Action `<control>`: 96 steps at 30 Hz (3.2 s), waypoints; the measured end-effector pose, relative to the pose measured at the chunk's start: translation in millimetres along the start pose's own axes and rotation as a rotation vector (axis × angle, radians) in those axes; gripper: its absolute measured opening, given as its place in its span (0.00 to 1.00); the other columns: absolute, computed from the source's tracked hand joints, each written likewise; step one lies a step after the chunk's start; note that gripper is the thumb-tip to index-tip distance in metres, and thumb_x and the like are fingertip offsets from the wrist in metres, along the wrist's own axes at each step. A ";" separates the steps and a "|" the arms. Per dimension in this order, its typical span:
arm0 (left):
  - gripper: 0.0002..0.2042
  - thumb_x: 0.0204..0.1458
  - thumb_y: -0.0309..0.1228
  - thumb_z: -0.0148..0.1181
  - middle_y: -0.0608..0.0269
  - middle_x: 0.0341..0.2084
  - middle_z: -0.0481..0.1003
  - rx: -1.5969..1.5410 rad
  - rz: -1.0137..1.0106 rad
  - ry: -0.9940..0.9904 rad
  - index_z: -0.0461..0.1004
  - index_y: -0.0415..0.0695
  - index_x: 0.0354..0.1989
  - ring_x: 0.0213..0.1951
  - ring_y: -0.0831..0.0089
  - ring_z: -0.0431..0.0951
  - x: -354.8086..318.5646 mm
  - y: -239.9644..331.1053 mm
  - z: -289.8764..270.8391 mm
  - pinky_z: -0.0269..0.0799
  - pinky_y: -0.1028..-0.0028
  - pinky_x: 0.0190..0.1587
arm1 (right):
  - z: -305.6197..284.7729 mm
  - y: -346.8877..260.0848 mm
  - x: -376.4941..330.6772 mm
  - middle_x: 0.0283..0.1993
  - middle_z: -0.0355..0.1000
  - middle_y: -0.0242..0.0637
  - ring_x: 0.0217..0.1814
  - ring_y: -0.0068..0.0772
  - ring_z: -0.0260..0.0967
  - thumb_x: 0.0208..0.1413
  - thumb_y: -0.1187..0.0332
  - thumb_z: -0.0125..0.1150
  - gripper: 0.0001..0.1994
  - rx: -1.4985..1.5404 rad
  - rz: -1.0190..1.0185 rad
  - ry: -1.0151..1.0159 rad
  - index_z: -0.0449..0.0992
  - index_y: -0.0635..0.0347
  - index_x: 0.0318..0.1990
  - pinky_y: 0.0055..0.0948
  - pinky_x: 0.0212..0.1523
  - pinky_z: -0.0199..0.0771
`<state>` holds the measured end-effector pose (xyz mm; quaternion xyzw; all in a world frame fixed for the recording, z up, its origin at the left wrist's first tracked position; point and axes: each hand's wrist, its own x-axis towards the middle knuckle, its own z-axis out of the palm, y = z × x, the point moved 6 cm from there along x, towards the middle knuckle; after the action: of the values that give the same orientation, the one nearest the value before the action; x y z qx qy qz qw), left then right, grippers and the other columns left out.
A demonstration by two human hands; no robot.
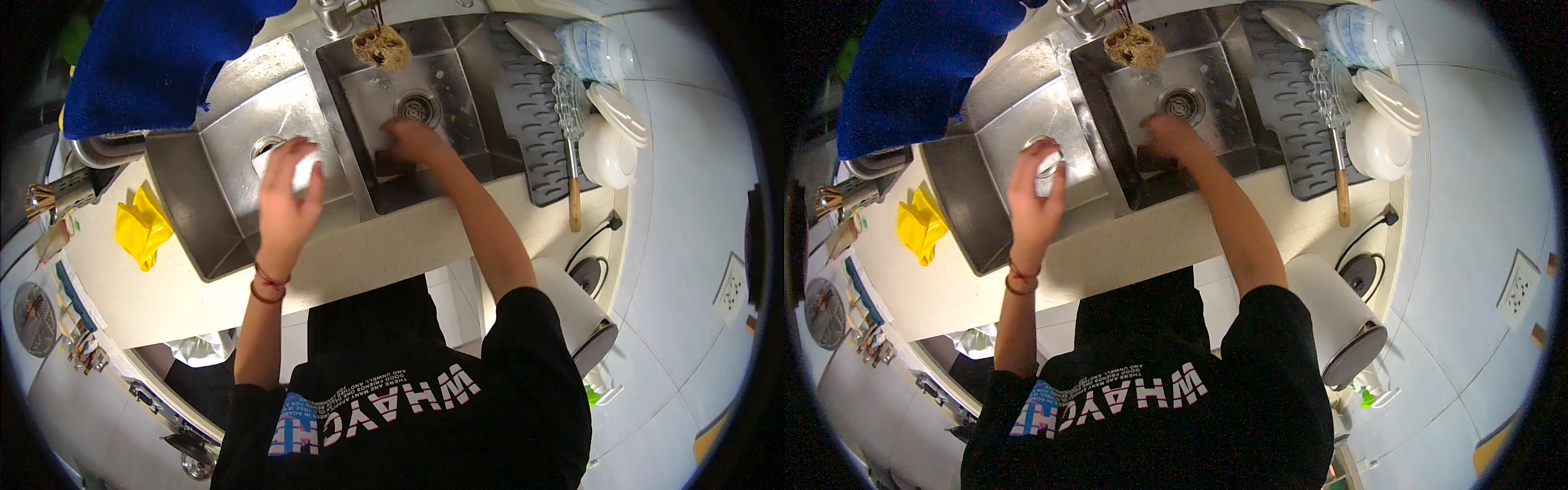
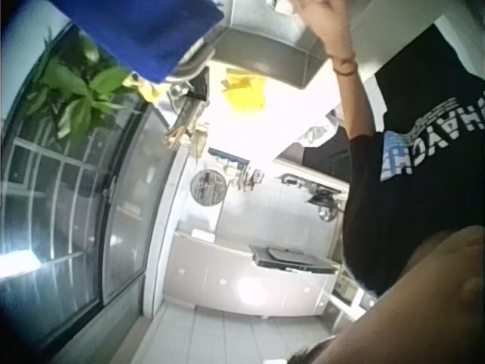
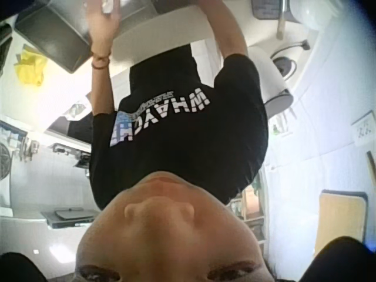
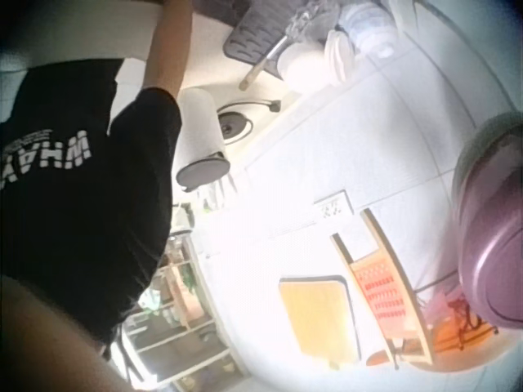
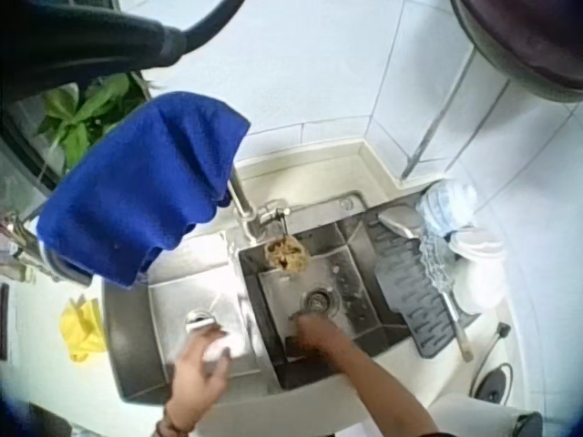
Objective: The person cleans a double-basin stainless steel kitchen sink. They wipe the countertop with a pink sponge, rinse the sink basins, and scrub the drain strainer and sink surfaces with the sponge and a blue cloth. The person removes the drain strainer to clean it separately before rinsing the sink again.
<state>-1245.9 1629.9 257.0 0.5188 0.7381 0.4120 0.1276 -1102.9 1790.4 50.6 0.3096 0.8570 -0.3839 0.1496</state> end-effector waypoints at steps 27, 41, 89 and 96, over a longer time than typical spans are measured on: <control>0.21 0.53 0.52 0.56 0.64 0.31 0.78 0.972 0.349 0.459 0.75 0.52 0.49 0.30 0.61 0.79 160.8 108.3 -128.6 0.72 0.69 0.28 | -184.3 -55.2 60.2 0.59 0.66 0.45 0.61 0.44 0.64 0.47 0.54 0.70 0.33 0.585 -0.307 0.652 0.68 0.54 0.60 0.37 0.57 0.66; 0.20 0.46 0.43 0.61 0.52 0.32 0.73 0.856 0.535 0.342 0.73 0.40 0.42 0.36 0.53 0.73 192.5 92.3 -149.4 0.68 0.63 0.39 | -179.5 -81.3 53.5 0.57 0.62 0.43 0.53 0.42 0.67 0.46 0.63 0.69 0.26 0.386 -0.265 0.718 0.69 0.58 0.53 0.34 0.52 0.71; 0.24 0.42 0.48 0.61 0.55 0.29 0.70 0.832 0.638 0.303 0.73 0.40 0.41 0.32 0.56 0.72 215.8 74.1 -159.2 0.67 0.65 0.36 | -161.6 -63.7 16.9 0.65 0.59 0.45 0.61 0.37 0.64 0.48 0.65 0.72 0.38 0.773 -0.273 0.522 0.58 0.61 0.65 0.33 0.56 0.69; 0.23 0.41 0.48 0.61 0.55 0.29 0.71 0.833 0.634 0.337 0.74 0.41 0.40 0.32 0.57 0.72 215.6 70.4 -165.0 0.66 0.65 0.36 | -116.0 -53.1 22.8 0.62 0.63 0.40 0.54 0.33 0.67 0.51 0.61 0.69 0.34 0.991 0.032 0.734 0.61 0.61 0.63 0.30 0.47 0.72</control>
<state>-1393.5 1747.8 464.3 0.6493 0.6564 0.1808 -0.3388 -1156.7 1859.6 146.0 0.4670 0.5675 -0.6027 -0.3110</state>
